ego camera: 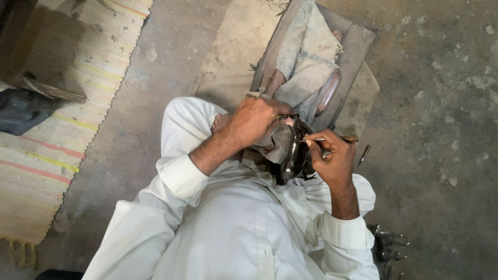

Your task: The person sits cross-legged on the floor with a cloth-covered board on their lap and polishes a cast metal horse figurine using a small hand tool, rotating the figurine to work different surfaces. They then set the finished figurine on the floor with others and pick up another piece to continue.

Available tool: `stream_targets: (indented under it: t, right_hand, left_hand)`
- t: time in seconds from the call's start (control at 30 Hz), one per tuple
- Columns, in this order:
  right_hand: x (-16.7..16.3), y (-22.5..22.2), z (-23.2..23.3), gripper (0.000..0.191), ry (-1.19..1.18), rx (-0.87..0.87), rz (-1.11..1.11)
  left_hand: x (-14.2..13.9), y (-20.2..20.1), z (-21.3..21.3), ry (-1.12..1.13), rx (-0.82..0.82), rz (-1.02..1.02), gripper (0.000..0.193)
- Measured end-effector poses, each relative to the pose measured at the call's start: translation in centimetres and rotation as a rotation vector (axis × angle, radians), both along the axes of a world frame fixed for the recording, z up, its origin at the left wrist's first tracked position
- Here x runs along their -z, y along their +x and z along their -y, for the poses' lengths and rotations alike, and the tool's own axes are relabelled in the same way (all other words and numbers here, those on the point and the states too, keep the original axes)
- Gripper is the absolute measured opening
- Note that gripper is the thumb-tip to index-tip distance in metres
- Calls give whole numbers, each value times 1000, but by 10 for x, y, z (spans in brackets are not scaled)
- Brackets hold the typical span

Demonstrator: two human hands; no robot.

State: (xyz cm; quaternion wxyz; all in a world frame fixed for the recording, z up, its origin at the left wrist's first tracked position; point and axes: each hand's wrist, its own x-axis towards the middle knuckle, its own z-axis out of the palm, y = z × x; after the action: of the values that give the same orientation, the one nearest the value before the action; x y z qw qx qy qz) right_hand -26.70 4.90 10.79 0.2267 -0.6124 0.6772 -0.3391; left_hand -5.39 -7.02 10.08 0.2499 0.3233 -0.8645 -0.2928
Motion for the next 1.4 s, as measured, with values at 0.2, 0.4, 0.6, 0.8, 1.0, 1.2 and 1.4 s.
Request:
stream_targets:
  t: [0.2,0.4,0.6,0.8,1.0,1.2,1.4]
  right_hand:
    - [12,-11,-12,9,-54,-32,299]
    - [29,-4,-39,10,-170,174,437]
    - [41,19,-41,12,-269,273,514]
    - [35,19,-34,14,-234,313,547]
    - [28,18,-27,13,-199,306,515]
    - [28,11,-29,12,-184,268,510]
    - [32,9,-34,10,-188,257,484]
  left_hand:
    - [-19,-2,-17,-156,-29,160,31]
    - [-42,-15,-36,-373,-162,247,22]
    - [-52,-33,-37,-410,-148,293,22]
    - [-51,-36,-38,-419,-165,264,21]
    - [-50,-41,-37,-380,-166,210,22]
    - [-48,-42,-38,-384,-165,229,23]
    - [-50,-43,-38,-364,-173,184,23]
